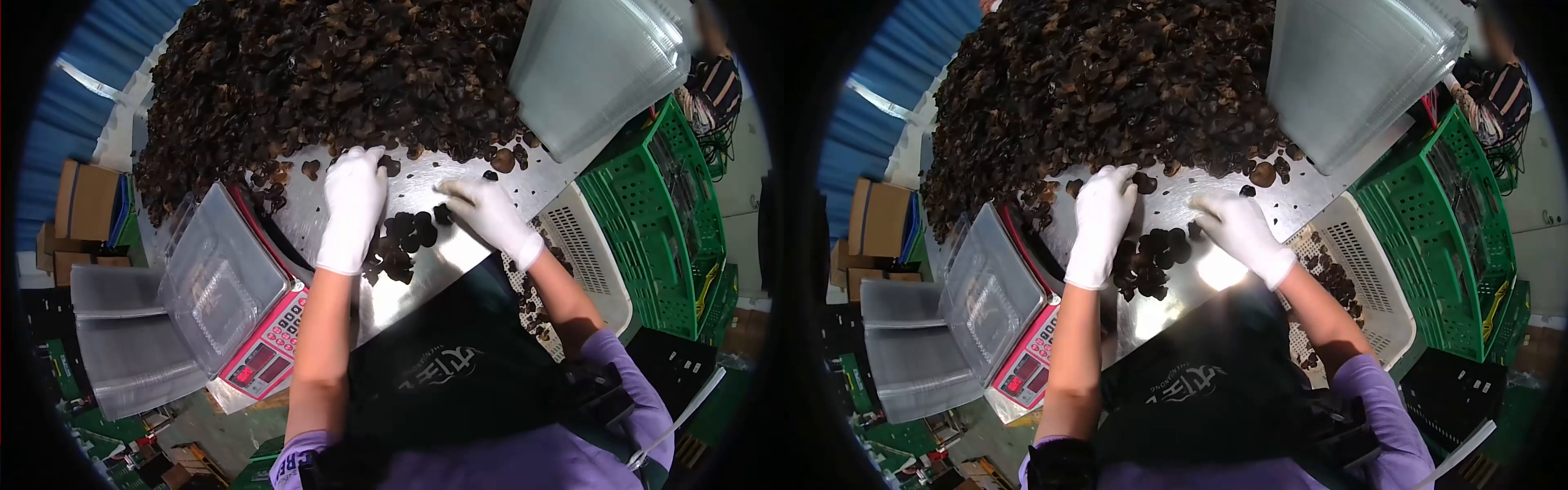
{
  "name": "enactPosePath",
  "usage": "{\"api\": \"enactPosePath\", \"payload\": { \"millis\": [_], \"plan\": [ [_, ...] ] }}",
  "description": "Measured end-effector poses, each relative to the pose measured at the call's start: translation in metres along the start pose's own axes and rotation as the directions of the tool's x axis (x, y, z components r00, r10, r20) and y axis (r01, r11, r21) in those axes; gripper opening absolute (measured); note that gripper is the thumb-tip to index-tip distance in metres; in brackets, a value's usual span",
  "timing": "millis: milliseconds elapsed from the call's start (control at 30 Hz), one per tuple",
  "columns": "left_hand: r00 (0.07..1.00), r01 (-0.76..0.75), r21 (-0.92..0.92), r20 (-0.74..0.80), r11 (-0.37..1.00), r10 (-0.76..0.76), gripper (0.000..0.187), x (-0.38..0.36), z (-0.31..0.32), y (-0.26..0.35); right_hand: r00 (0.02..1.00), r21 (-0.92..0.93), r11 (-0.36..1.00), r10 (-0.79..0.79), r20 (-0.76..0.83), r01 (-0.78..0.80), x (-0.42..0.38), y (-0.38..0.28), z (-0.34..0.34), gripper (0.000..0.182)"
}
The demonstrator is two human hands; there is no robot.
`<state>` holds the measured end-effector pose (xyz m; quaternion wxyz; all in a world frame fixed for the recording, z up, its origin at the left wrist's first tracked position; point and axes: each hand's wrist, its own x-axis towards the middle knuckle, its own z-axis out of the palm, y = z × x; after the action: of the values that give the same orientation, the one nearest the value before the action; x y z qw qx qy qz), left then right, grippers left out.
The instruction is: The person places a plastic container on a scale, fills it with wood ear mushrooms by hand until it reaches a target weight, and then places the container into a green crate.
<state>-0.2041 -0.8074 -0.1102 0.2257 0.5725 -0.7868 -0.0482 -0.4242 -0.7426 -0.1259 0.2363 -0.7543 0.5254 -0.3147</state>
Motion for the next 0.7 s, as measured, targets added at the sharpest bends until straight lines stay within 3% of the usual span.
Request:
{"api": "enactPosePath", "payload": {
  "millis": [67,100,167,200,267,300,367,467,600,667,700],
  "plan": [
    [0.992,0.009,0.082,0.124,0.997,-0.019,0.029,0.014,0.015,0.005,0.989,-0.187,0.979,-0.103,-0.103,0.082,0.025,0.003,0.008,0.021],
    [0.967,0.015,0.135,0.250,0.991,-0.048,0.024,0.018,0.023,0.002,0.989,-0.190,0.978,-0.105,-0.106,0.083,0.036,0.005,0.012,0.021],
    [0.978,0.016,0.126,0.206,0.992,-0.042,0.020,0.019,0.027,-0.005,0.989,-0.634,0.759,-0.119,0.087,0.147,0.052,0.015,0.028,0.012],
    [0.981,0.042,0.079,0.187,0.996,-0.057,0.019,0.016,0.023,-0.009,0.979,-0.690,0.695,-0.177,0.105,0.200,0.054,0.018,0.034,0.010],
    [0.998,0.068,-0.033,-0.011,0.997,-0.069,0.018,0.001,0.006,-0.013,0.986,-0.577,0.800,-0.125,0.109,0.166,0.055,0.024,0.044,0.014],
    [0.993,0.114,-0.052,-0.007,0.992,-0.114,0.018,-0.006,-0.005,-0.014,0.986,-0.572,0.804,-0.123,0.111,0.165,0.055,0.024,0.046,0.014],
    [0.983,0.125,-0.058,0.142,0.990,-0.116,0.020,-0.021,-0.021,-0.024,0.990,-0.128,0.987,-0.087,0.109,0.101,0.057,0.023,0.047,0.017],
    [0.912,0.070,-0.049,0.408,0.996,-0.044,0.024,-0.041,-0.027,-0.033,0.980,-0.162,0.972,-0.148,0.129,0.168,0.060,0.011,0.052,0.021],
    [0.913,0.124,-0.105,0.402,0.987,-0.072,0.031,-0.049,-0.031,-0.027,0.976,-0.197,0.978,-0.029,0.216,0.072,0.067,-0.005,0.054,0.018],
    [0.912,0.149,-0.102,0.397,0.984,-0.097,0.029,-0.047,-0.027,-0.030,0.979,-0.124,0.990,-0.035,0.202,0.061,0.081,0.004,0.063,0.013],
    [0.911,0.151,-0.103,0.399,0.983,-0.099,0.029,-0.046,-0.026,-0.030,0.954,-0.198,0.975,-0.039,0.299,0.102,0.088,-0.002,0.059,0.013]
  ]
}}
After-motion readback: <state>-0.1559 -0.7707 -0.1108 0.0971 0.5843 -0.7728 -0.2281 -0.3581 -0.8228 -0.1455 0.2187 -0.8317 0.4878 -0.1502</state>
